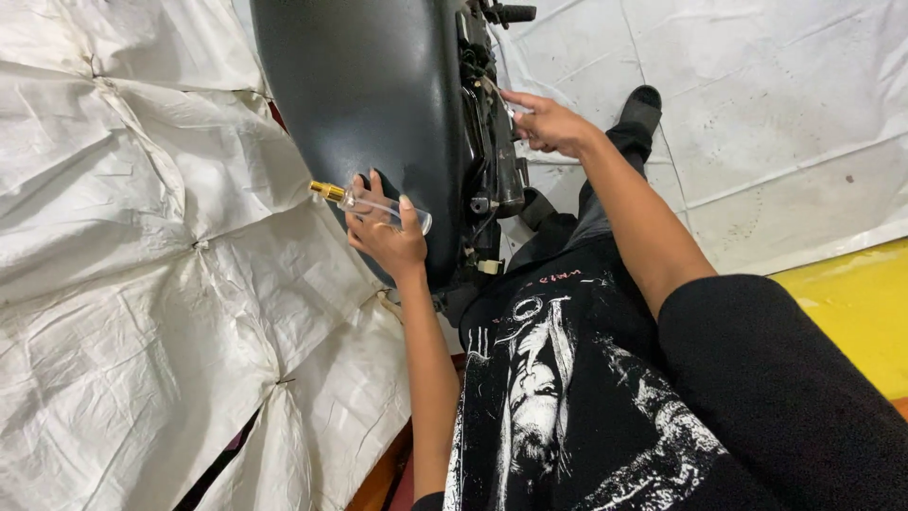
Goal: The person uses a wrench to tighten bolts on the rear underside of a motorcycle seat while holding a small spray bottle in the other hand. The person repeatedly moves around the rear of the bike to access different fasteners.
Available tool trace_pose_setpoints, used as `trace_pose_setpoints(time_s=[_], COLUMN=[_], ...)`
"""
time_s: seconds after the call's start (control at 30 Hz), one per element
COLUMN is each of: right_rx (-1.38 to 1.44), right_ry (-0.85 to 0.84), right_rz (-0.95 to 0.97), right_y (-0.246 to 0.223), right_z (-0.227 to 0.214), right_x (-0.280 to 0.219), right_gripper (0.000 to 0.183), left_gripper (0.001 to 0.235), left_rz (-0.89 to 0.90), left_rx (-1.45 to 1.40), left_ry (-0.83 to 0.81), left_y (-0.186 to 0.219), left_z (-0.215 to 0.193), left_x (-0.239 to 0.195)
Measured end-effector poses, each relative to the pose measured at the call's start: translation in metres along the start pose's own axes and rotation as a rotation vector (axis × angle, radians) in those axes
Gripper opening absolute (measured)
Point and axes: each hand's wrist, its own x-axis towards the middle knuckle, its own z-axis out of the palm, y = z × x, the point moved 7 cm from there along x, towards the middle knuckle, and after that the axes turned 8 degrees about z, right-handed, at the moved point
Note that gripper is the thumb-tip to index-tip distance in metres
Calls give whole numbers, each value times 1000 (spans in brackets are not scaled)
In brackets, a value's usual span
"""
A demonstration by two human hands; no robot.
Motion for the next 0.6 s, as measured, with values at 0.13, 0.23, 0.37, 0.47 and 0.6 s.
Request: trace_pose_setpoints(time_s=[0.13,0.23,0.37,0.47,0.6], right_rx=[-36,34,232,308,278], right_ry=[6,16,41,27,34], right_rz=[28,5,-36,-63,-316], right_y=[1,7,28,44,87], right_z=[6,14,25,30,38], right_x=[-8,-1,-6,-15,-21], right_gripper=[57,55,57,56,48], left_gripper=[64,69,66,68,69], left_rz=[3,5,-5,-14,31], left_rx=[-11,-74,-70,-86,-179], left_ry=[1,-10,-13,-17,109], left_y=[6,7,6,12,25], left_z=[-6,-2,-3,-6,-21], left_x=[-1,2,2,2,7])
